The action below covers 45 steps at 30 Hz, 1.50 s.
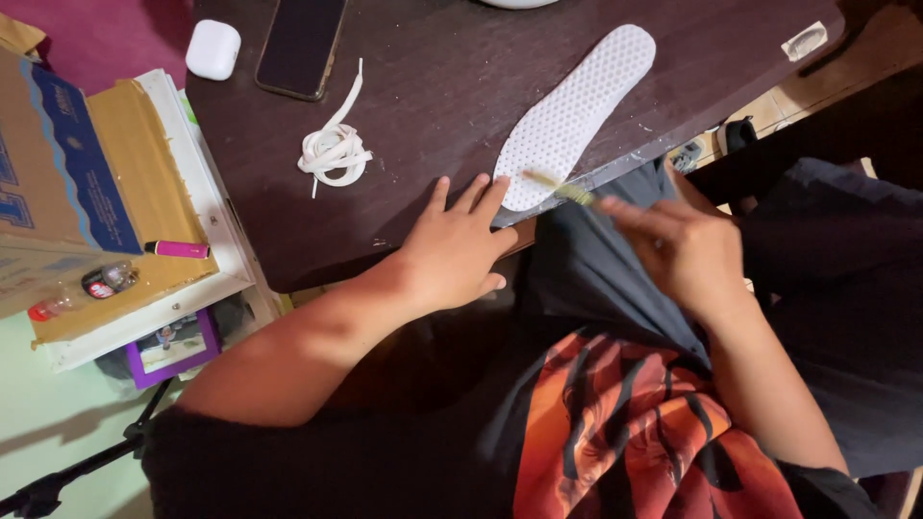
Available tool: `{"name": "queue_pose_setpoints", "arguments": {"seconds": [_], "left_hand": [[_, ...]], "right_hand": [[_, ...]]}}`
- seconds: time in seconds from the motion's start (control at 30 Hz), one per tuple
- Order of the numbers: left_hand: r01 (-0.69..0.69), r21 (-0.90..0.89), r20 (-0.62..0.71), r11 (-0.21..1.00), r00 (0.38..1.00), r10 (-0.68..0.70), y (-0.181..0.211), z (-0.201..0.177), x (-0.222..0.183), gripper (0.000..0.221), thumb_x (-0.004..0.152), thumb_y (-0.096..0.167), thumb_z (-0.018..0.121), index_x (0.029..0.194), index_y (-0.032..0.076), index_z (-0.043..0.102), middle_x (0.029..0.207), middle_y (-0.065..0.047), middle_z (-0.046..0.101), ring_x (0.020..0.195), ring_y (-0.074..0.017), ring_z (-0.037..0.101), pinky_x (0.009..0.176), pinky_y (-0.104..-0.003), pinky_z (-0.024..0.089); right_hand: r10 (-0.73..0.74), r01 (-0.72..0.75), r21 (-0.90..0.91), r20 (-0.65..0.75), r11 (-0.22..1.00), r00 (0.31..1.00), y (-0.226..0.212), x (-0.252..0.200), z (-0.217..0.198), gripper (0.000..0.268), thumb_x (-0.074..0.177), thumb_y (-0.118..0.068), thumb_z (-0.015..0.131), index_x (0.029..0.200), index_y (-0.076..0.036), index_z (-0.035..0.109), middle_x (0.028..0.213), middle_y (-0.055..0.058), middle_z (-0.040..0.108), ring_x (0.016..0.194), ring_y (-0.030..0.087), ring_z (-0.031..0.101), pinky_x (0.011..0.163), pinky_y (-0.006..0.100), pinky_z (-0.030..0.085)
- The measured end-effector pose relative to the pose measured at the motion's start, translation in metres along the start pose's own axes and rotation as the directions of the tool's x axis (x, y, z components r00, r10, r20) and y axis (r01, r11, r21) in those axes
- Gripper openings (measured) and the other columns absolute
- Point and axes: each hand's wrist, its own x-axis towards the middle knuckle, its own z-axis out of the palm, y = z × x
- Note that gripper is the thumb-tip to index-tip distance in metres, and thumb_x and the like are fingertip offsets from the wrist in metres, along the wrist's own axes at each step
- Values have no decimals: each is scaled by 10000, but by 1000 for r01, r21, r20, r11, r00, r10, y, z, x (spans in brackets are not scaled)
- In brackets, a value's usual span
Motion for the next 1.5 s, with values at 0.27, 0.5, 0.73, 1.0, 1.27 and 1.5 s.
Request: {"name": "queue_pose_setpoints", "arguments": {"seconds": [0.27,0.5,0.73,1.0,1.27,1.5], "left_hand": [[-18,7,15,1000,1000,18,0,-1,-1,565,948,437,682,1405,123,577,1681,-229,166,1560,-447,179,1198,-725,145],[-8,29,14,1000,1000,8,1,1,0,600,946,468,672,1430,133,558,1692,-208,145,1563,-434,171,1190,-747,116],[10,45,15,999,1000,-11,4,-2,-2,621,941,490,669,1444,147,543,1696,-189,155,1564,-415,180,1180,-769,73],[-61,189,-204,980,974,100,28,4,-11,698,862,481,771,1427,142,542,1602,-233,318,1486,-422,281,1134,-779,187],[-102,166,-77,981,990,115,28,28,1,700,897,472,741,1462,126,515,1662,-270,201,1550,-418,159,1188,-730,106],[-103,177,-59,979,992,115,27,31,4,701,892,481,745,1453,125,521,1677,-287,149,1561,-439,123,1201,-709,106]], "right_hand": [[3,2,102,-57,995,998,-5,-6,4,301,987,-299,691,1253,-431,744,851,69,675,862,351,681,672,481,530],[120,-113,85,-81,990,989,28,-8,38,300,1022,-371,709,1294,-498,725,850,-34,665,860,262,693,657,378,537],[17,-25,247,33,969,999,10,-2,11,346,920,-159,703,1225,-309,770,866,140,687,933,423,682,733,522,540],[137,-132,240,-7,962,991,19,-11,38,336,1024,-294,672,1337,-411,709,871,-3,687,874,289,691,673,408,549],[55,-55,65,-11,996,998,-6,-6,21,351,986,-302,655,1302,-444,712,868,10,687,825,328,689,648,469,556],[80,-80,-36,-25,996,997,-9,10,11,300,1038,-358,623,1311,-452,707,907,7,674,837,357,683,649,514,563]]}}
